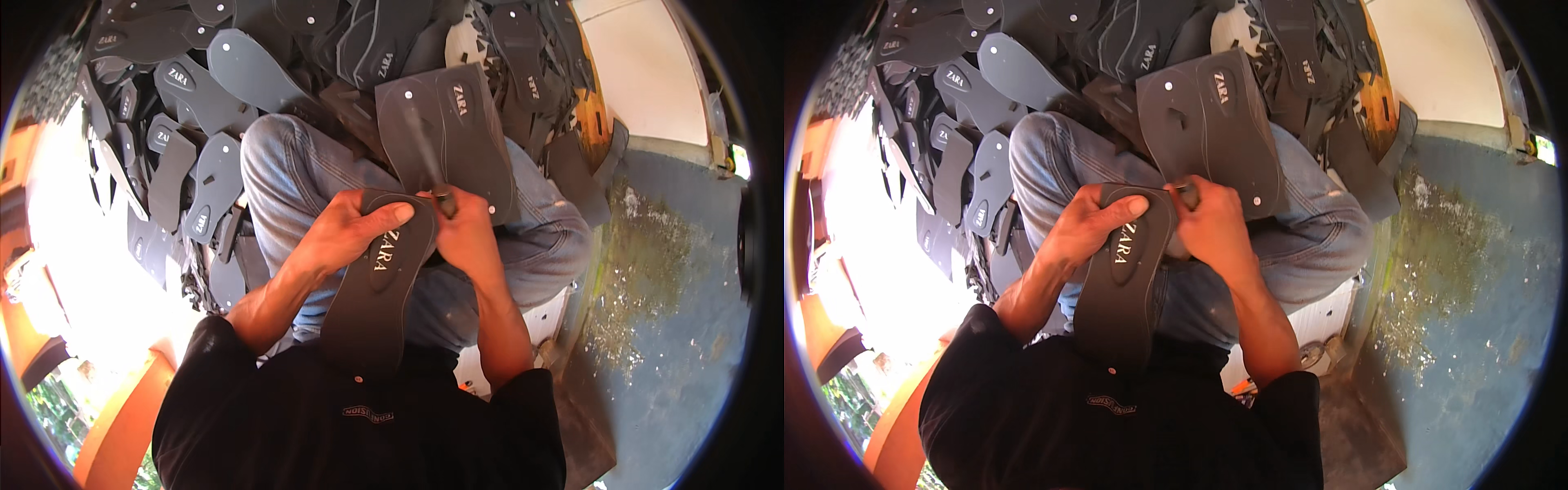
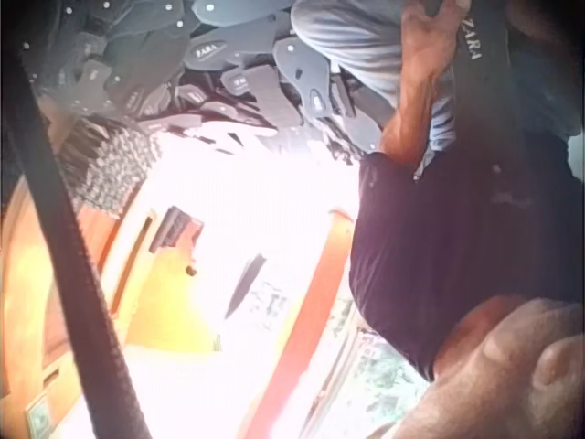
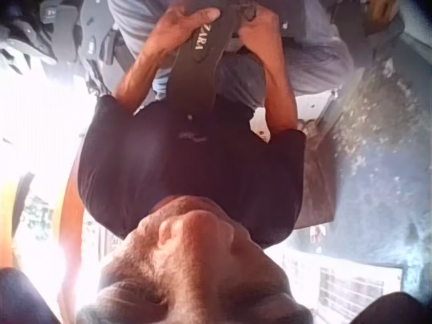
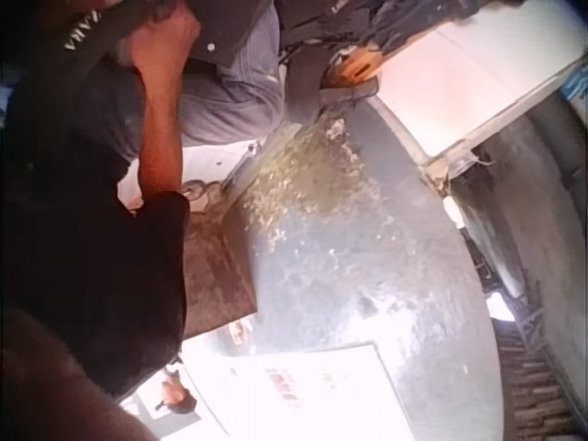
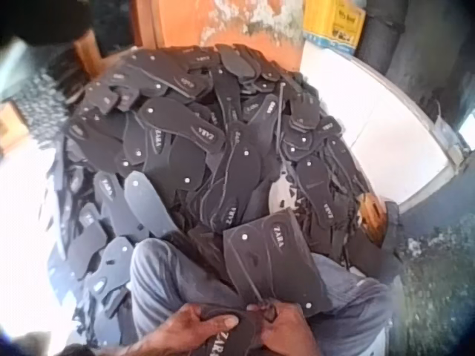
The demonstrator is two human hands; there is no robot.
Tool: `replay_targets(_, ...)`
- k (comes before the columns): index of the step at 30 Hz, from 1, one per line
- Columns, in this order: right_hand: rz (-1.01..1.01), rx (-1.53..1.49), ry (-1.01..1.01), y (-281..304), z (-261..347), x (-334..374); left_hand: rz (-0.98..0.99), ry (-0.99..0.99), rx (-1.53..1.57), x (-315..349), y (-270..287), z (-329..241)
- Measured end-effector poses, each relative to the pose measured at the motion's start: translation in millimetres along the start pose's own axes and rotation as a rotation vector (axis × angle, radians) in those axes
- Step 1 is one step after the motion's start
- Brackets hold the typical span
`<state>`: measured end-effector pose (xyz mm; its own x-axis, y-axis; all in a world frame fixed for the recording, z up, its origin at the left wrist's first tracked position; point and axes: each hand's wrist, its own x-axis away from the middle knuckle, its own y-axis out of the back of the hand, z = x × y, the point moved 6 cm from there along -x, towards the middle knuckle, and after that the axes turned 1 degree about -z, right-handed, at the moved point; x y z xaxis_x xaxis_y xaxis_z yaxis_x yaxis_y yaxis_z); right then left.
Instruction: The person uses a knife to trim the edges of black shoe soles and larger flat components while sitting on the floor amidst a pile of materials.
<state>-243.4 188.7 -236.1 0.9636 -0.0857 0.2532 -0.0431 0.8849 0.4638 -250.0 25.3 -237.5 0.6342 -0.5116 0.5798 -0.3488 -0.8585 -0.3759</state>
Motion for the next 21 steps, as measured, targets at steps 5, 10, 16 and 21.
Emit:
replay_targets(5,0.269,-0.566,-0.359,-1,-5,-1,0.012,0.005,0.097,-14,4,15)
replay_targets(10,-0.335,-0.906,-0.191,52,0,-4,0.035,-0.255,0.392,-41,4,34)
replay_targets(16,-0.261,-0.698,-0.169,29,11,45,0.086,-0.308,0.746,-42,-61,24)
replay_targets(21,-0.353,-0.132,-0.189,49,-44,90,-0.133,-0.192,0.736,-19,-70,39)
